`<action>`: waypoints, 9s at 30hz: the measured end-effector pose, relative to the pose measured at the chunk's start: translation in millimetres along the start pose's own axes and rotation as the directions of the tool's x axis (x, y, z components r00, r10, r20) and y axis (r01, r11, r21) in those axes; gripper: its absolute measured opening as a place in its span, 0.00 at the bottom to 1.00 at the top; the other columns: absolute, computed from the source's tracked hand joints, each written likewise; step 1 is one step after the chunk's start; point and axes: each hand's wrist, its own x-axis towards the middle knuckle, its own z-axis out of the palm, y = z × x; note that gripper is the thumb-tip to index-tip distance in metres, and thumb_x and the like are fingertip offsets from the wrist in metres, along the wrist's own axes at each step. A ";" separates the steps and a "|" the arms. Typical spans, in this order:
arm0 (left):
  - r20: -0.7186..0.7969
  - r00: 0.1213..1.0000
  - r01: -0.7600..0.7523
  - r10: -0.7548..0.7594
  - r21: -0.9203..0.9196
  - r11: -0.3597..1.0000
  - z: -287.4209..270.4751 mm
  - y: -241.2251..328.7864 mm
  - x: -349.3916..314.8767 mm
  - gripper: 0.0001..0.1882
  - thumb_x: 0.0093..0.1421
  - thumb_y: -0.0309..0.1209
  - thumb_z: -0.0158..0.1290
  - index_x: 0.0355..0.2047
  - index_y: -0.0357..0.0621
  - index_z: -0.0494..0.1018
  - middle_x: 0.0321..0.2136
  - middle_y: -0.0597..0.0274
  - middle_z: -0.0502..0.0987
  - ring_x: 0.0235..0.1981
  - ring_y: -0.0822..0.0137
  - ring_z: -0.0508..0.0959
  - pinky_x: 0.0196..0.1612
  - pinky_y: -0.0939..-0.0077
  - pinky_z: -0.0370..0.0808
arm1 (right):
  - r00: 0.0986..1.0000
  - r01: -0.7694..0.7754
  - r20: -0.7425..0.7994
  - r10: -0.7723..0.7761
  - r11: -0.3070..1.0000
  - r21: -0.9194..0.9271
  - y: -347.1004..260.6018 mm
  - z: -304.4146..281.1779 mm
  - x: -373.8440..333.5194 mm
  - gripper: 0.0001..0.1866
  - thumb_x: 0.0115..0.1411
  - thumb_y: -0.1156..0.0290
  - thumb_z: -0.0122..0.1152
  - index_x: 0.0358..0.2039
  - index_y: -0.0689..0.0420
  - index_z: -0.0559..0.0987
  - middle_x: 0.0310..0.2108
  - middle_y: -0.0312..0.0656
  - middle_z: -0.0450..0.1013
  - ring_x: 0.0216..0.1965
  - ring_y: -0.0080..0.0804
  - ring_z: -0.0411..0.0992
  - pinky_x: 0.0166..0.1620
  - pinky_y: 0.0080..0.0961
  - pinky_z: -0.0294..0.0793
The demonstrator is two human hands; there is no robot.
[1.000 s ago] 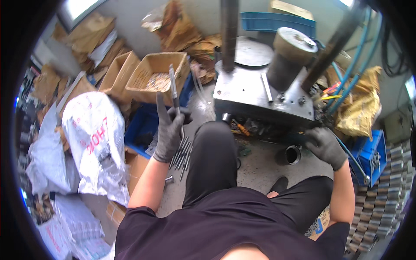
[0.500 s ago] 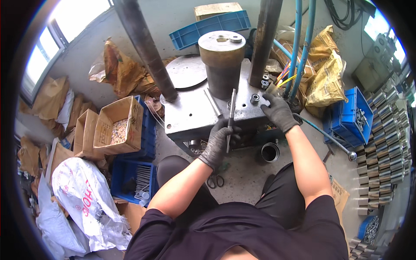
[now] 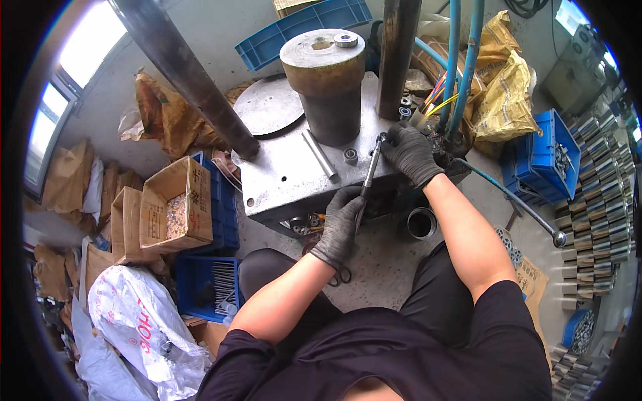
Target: The person assembles metal components using a stationary press machine, placing a rod and gear onto the base, lowering the press head, and then removing the completed assembly to a pile.
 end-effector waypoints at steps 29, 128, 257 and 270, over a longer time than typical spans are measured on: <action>-0.045 0.997 0.061 -0.064 -0.070 0.996 -19.0 -13.1 8.3 0.14 0.67 0.26 0.54 0.52 0.39 0.77 0.39 0.59 0.83 0.38 0.69 0.82 0.44 0.76 0.78 | 0.998 0.062 0.049 -0.049 0.949 -0.309 11.5 -11.4 -18.5 0.13 0.55 0.62 0.71 0.38 0.52 0.88 0.44 0.50 0.80 0.50 0.52 0.78 0.54 0.47 0.78; 0.322 0.764 -0.390 -0.558 0.921 -0.002 -81.9 -108.1 14.2 0.20 0.65 0.33 0.57 0.55 0.37 0.77 0.43 0.38 0.85 0.47 0.43 0.85 0.51 0.54 0.80 | 0.274 -0.909 -0.244 0.930 0.333 0.250 334.1 3.3 -658.6 0.23 0.70 0.48 0.61 0.41 0.59 0.81 0.38 0.54 0.80 0.41 0.48 0.81 0.47 0.44 0.79; 0.100 0.936 0.348 -0.338 -0.117 0.930 0.1 -37.0 -45.4 0.13 0.67 0.34 0.54 0.48 0.45 0.72 0.45 0.50 0.83 0.44 0.56 0.85 0.44 0.54 0.86 | 1.000 0.029 -0.015 -0.025 0.849 0.527 -19.9 -93.3 -142.9 0.21 0.56 0.89 0.51 0.48 0.61 0.81 0.45 0.42 0.79 0.48 0.31 0.78 0.54 0.28 0.77; 0.045 0.918 0.390 -0.395 -0.299 0.871 -19.5 -14.1 -2.7 0.13 0.71 0.44 0.54 0.38 0.47 0.75 0.34 0.57 0.83 0.35 0.57 0.86 0.40 0.56 0.84 | 0.866 0.452 -0.222 -0.448 0.891 -0.033 -50.6 -202.4 -145.7 0.09 0.59 0.81 0.65 0.39 0.56 0.82 0.36 0.42 0.78 0.43 0.39 0.79 0.60 0.42 0.73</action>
